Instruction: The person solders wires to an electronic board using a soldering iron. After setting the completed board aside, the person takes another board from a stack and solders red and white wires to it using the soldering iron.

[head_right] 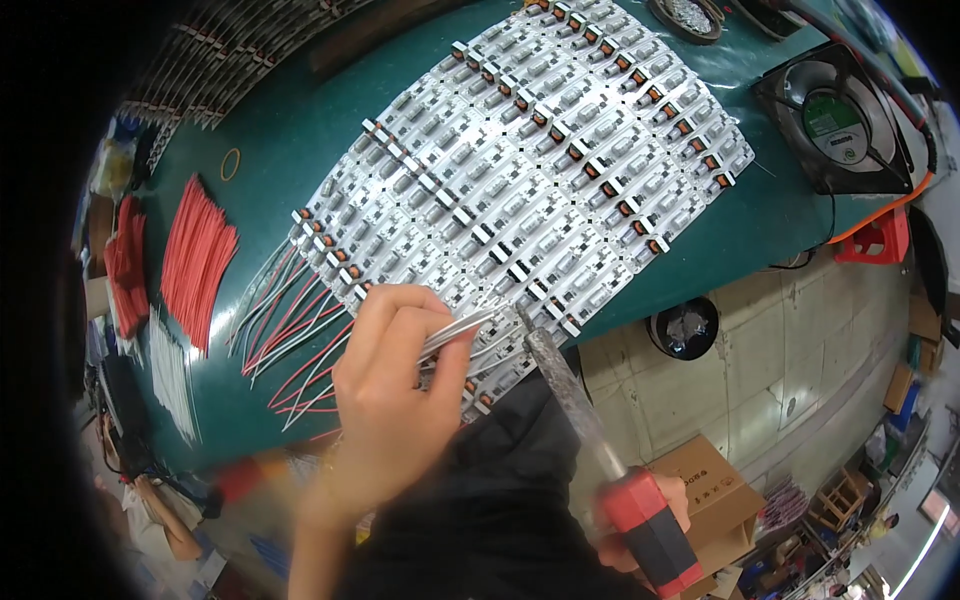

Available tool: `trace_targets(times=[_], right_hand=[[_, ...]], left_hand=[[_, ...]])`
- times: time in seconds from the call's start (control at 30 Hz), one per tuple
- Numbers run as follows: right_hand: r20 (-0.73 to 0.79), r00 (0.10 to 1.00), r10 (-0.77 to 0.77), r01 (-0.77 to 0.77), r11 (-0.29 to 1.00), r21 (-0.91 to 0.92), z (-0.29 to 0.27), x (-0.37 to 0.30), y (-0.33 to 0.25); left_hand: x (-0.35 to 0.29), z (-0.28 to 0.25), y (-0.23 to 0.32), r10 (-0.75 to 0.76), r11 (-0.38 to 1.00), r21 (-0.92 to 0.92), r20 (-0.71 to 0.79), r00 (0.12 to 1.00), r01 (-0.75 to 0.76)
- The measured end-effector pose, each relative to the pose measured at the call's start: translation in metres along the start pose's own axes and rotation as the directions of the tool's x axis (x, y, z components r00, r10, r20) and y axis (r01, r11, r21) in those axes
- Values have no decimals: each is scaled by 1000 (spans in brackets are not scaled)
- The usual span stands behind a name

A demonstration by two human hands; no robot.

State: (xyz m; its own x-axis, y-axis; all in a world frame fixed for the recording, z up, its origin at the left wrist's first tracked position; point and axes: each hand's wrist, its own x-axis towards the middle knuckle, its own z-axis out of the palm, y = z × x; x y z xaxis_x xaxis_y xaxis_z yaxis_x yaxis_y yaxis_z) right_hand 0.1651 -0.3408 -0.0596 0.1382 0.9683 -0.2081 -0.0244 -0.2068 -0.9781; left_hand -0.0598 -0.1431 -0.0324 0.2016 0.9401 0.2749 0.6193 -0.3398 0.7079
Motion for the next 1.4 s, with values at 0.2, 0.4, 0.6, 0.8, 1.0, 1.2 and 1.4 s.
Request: trace_targets(times=[0.2,0.4,0.6,0.8,1.0,1.2,1.4], right_hand=[[-193,981,11,-13,1000,-12,14,12,-12],[96,989,-113,102,988,114,25,33,-26],[32,993,-110,105,987,121,28,36,-27],[87,995,-50,41,994,102,26,33,-33],[-20,968,251,-245,957,153,25,35,-36],[-6,983,182,-180,976,118,23,40,-28],[-166,982,-95,45,959,-280,24,25,-15]], left_hand=[[-1,2,-2,21,1000,9,-11,1000,-21],[2,-2,0,11,1000,-2,6,1000,-11],[8,-15,-10,-101,995,-22,-26,995,101],[8,-13,-8,-126,991,-39,-17,992,125],[12,-15,-10,-115,993,-39,3,993,115],[13,-15,-11,-118,992,-46,24,993,119],[14,-15,-8,-81,997,20,25,996,81]])
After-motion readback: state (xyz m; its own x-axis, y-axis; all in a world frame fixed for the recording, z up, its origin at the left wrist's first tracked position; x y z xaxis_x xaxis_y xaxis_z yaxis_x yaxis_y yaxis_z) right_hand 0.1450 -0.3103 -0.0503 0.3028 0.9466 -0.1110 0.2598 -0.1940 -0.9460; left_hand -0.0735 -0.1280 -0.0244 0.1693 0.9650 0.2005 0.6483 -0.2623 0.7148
